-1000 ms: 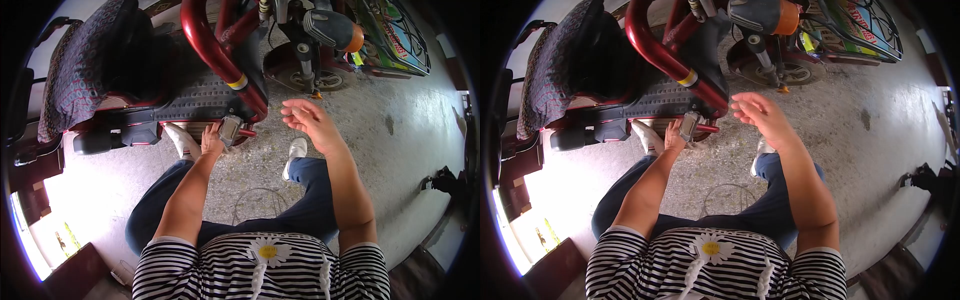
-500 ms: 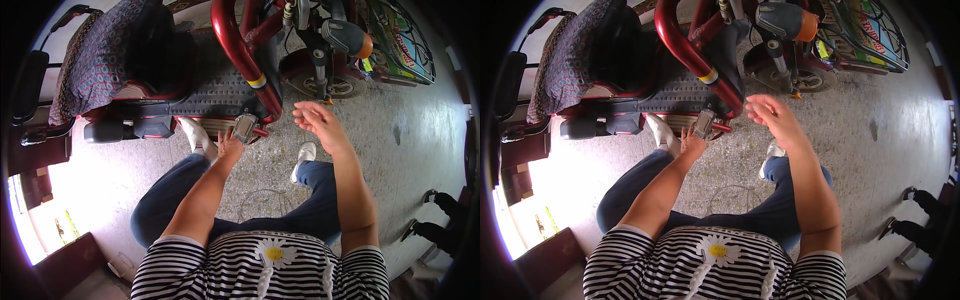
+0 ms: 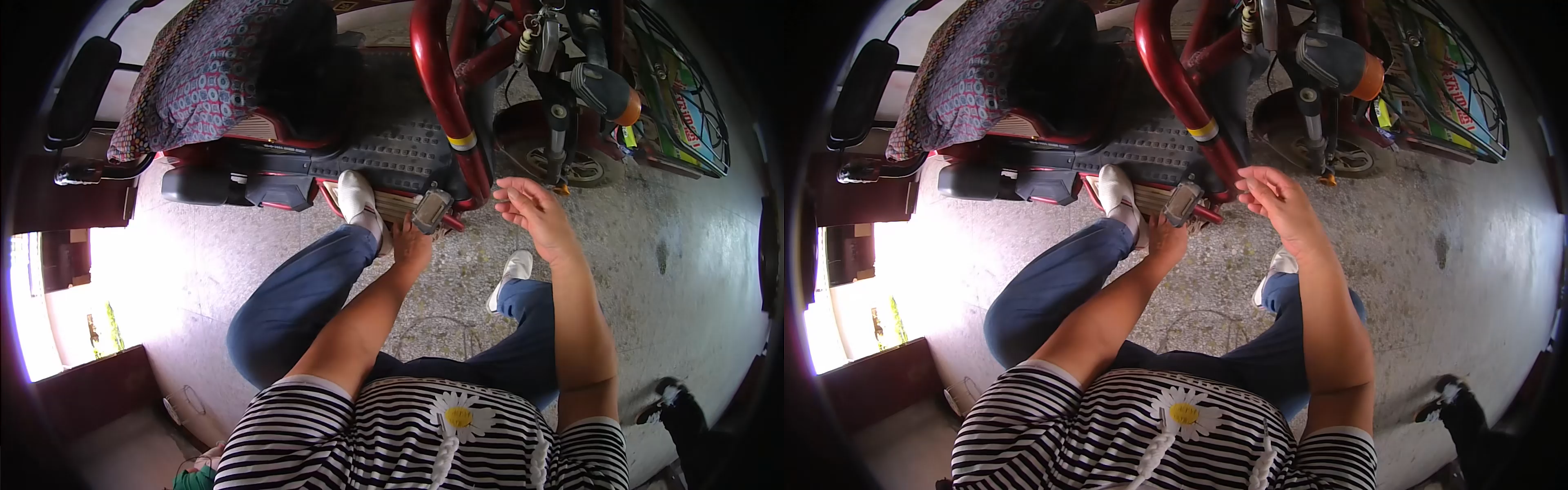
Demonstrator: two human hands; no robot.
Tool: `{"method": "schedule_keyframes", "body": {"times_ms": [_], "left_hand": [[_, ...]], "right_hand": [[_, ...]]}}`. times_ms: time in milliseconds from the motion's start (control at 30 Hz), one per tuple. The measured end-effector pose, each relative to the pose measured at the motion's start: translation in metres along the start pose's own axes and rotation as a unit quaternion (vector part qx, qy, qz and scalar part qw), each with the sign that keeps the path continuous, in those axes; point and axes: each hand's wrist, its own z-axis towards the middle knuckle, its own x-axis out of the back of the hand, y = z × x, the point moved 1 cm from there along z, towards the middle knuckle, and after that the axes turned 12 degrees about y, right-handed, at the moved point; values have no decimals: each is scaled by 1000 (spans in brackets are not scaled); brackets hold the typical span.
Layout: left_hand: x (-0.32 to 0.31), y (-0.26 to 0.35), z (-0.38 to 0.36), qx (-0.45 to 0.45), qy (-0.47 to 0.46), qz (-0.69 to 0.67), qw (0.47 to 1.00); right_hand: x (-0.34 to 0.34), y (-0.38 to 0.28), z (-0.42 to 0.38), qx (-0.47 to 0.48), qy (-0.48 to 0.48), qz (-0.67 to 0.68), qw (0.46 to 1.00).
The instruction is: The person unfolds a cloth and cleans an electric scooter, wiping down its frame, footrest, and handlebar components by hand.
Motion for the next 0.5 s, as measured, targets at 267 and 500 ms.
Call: {"method": "schedule_keyframes", "body": {"times_ms": [267,500], "left_hand": [[-2,1,-7,-26,-3,41,999],[-1,1,-19,-2,-71,35,997]], "right_hand": [[-3,1,-1,6,0,-2,1000],[5,6,0,-1,13,-4,1000]]}}
